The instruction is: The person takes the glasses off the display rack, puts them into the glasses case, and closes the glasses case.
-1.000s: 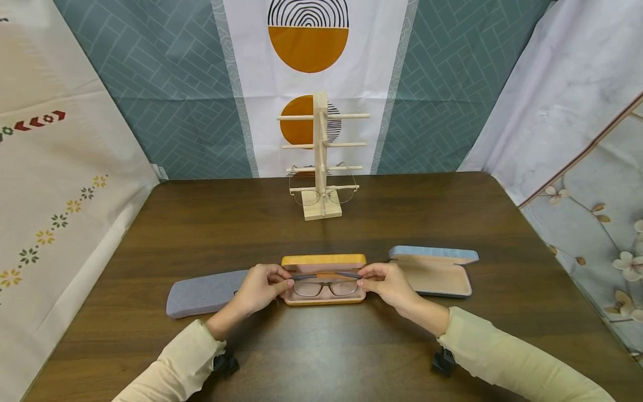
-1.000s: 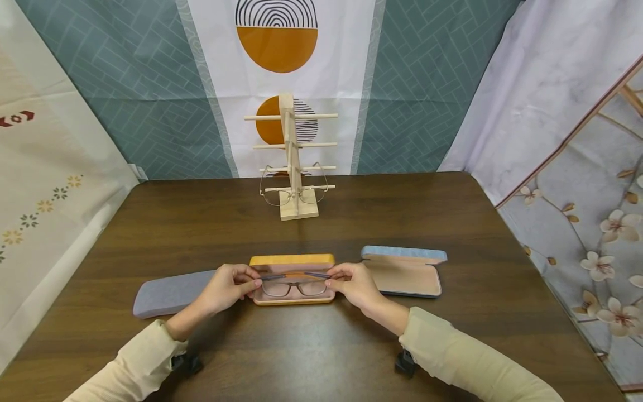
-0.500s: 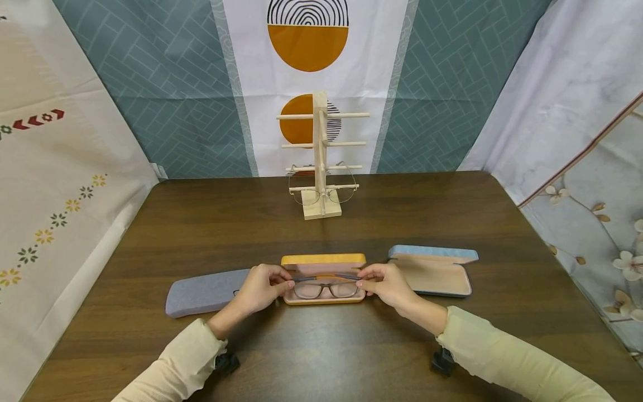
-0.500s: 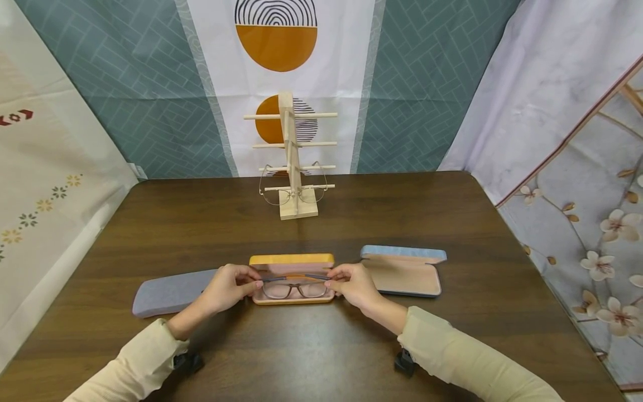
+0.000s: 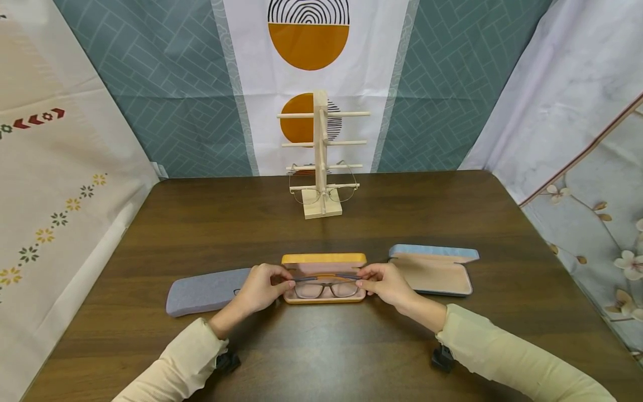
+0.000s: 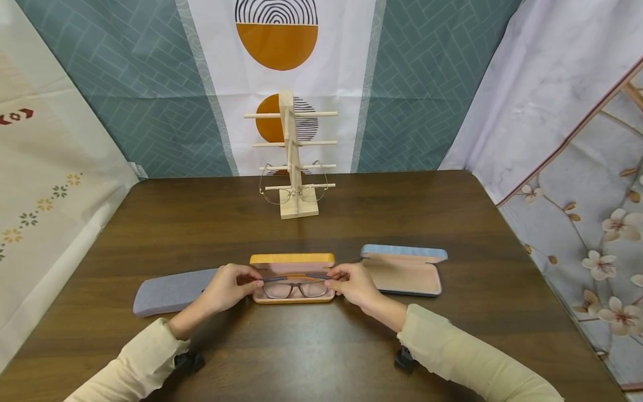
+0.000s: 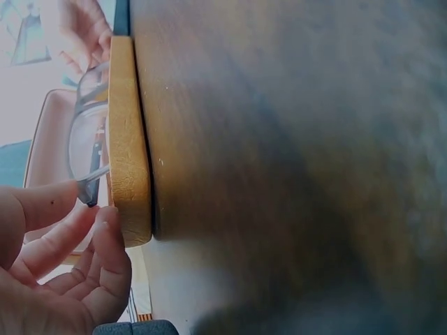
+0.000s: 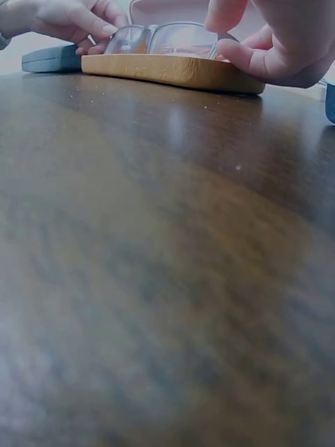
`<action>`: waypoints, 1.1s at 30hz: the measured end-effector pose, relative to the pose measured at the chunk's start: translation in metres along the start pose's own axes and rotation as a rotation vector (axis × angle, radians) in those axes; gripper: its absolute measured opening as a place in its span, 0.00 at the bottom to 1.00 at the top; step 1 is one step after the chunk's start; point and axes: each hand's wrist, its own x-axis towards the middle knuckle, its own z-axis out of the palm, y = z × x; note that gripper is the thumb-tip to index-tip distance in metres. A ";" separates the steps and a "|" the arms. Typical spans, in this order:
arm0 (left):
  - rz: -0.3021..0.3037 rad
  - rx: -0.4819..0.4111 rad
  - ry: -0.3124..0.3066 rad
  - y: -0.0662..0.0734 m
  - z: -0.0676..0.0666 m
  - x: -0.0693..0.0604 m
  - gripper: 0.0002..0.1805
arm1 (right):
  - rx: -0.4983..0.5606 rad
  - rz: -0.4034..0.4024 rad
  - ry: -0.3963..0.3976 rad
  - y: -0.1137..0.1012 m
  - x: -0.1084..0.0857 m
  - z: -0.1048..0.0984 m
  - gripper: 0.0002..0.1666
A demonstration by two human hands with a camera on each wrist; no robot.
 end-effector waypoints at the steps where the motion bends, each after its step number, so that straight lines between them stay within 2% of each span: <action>1: 0.002 0.000 -0.006 0.000 0.000 0.000 0.03 | 0.005 -0.002 -0.004 0.000 0.000 0.000 0.12; 5: 0.013 -0.003 -0.030 0.001 -0.001 -0.001 0.05 | 0.032 -0.069 -0.022 0.001 -0.002 -0.002 0.14; 8: 0.018 -0.001 -0.051 0.001 -0.002 -0.002 0.06 | 0.042 -0.088 -0.015 0.000 -0.003 -0.003 0.13; 13: 0.029 -0.001 -0.073 0.002 -0.004 -0.002 0.08 | 0.042 -0.001 0.017 -0.002 0.000 -0.002 0.12; 22: 0.016 -0.024 -0.068 0.006 -0.010 -0.003 0.09 | 0.099 0.033 0.067 -0.007 -0.003 -0.003 0.15; 25: 0.004 -0.021 -0.030 0.007 -0.012 -0.004 0.06 | 0.108 0.042 0.090 -0.007 -0.006 -0.004 0.17; 29: -0.033 -0.021 0.074 0.008 -0.016 -0.005 0.04 | 0.073 0.034 0.142 -0.009 -0.008 -0.006 0.21; 33: -0.100 -0.037 0.149 0.009 -0.019 -0.003 0.11 | 0.028 0.025 0.166 -0.014 -0.007 -0.006 0.24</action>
